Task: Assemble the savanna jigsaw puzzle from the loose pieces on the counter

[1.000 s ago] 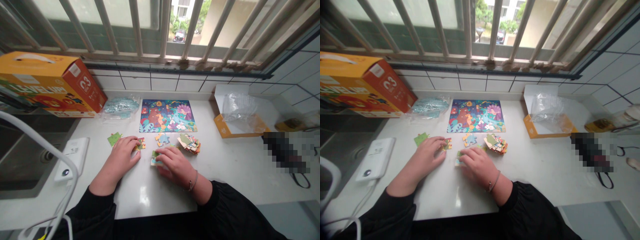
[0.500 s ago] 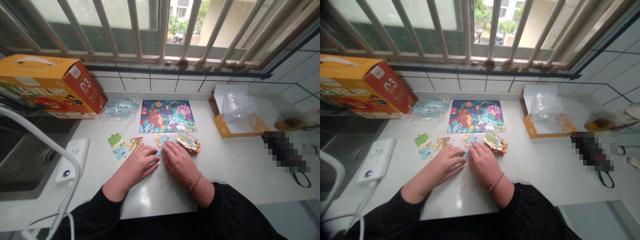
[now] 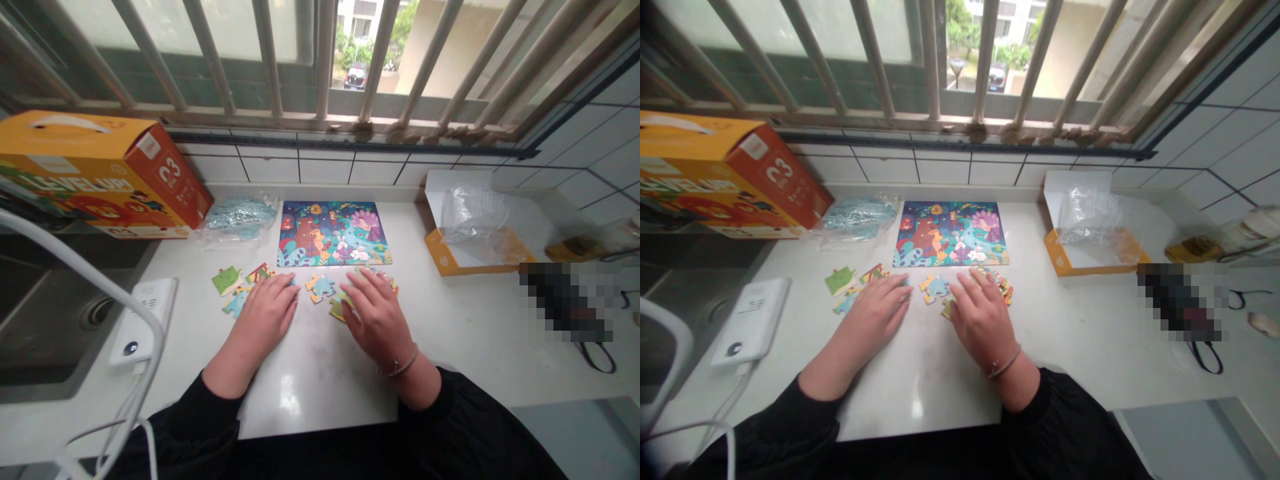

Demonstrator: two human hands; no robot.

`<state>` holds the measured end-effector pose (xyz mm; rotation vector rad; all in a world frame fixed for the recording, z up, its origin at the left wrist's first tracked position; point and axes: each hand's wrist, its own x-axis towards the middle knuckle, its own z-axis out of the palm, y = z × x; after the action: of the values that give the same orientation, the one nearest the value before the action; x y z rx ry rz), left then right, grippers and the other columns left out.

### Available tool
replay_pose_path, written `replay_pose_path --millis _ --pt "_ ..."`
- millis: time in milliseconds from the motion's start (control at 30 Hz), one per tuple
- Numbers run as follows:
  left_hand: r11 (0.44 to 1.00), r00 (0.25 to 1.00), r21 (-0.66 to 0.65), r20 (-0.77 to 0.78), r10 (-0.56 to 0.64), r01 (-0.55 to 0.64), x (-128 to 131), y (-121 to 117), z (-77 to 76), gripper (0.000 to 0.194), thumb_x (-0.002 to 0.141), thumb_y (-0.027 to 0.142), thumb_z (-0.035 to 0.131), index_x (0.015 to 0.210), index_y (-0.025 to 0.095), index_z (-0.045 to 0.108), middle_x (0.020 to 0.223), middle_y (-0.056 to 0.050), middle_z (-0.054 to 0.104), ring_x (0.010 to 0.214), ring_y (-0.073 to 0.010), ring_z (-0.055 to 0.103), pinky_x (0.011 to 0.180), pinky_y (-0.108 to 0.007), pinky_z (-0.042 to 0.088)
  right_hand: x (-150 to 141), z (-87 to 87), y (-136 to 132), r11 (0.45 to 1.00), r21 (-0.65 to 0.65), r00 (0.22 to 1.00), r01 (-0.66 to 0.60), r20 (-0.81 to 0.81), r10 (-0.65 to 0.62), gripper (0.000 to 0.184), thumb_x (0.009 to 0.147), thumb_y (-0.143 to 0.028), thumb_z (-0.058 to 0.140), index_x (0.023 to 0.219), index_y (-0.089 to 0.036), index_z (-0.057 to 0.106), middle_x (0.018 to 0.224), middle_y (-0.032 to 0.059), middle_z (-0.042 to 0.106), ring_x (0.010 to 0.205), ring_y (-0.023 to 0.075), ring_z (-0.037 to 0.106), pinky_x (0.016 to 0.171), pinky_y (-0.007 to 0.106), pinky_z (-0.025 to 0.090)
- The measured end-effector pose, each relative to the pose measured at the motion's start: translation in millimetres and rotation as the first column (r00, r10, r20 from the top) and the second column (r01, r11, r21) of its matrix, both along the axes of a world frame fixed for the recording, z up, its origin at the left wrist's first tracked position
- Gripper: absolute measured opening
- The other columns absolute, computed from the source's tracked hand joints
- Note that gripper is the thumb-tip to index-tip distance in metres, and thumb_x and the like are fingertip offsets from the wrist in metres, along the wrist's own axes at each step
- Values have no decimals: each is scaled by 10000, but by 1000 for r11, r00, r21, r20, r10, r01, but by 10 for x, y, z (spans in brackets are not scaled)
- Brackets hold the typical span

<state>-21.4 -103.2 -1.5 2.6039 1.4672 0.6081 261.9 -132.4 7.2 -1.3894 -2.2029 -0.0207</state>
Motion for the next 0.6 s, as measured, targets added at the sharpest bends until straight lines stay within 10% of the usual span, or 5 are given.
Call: replay_pose_path --millis 167,600 --pt "990 991 -37 9 -136 136 230 -78 31 317 1090 221 598 1381 218 724 1604 -145 673 1485 -352 630 1320 -684 433 400 -128 156 964 -149 975 220 65 -213 632 1087 -376 643 1679 -192 522 1681 267 524 1473 436 593 1179 655 554" --pt "953 935 -136 271 -227 270 826 -171 -11 671 1042 205 663 1671 256 433 1572 -159 672 1435 -345 653 1213 -600 544 548 -184 126 932 -247 964 -265 -102 247 774 957 -243 769 1673 -269 477 1532 164 679 1377 343 666 1152 559 568"
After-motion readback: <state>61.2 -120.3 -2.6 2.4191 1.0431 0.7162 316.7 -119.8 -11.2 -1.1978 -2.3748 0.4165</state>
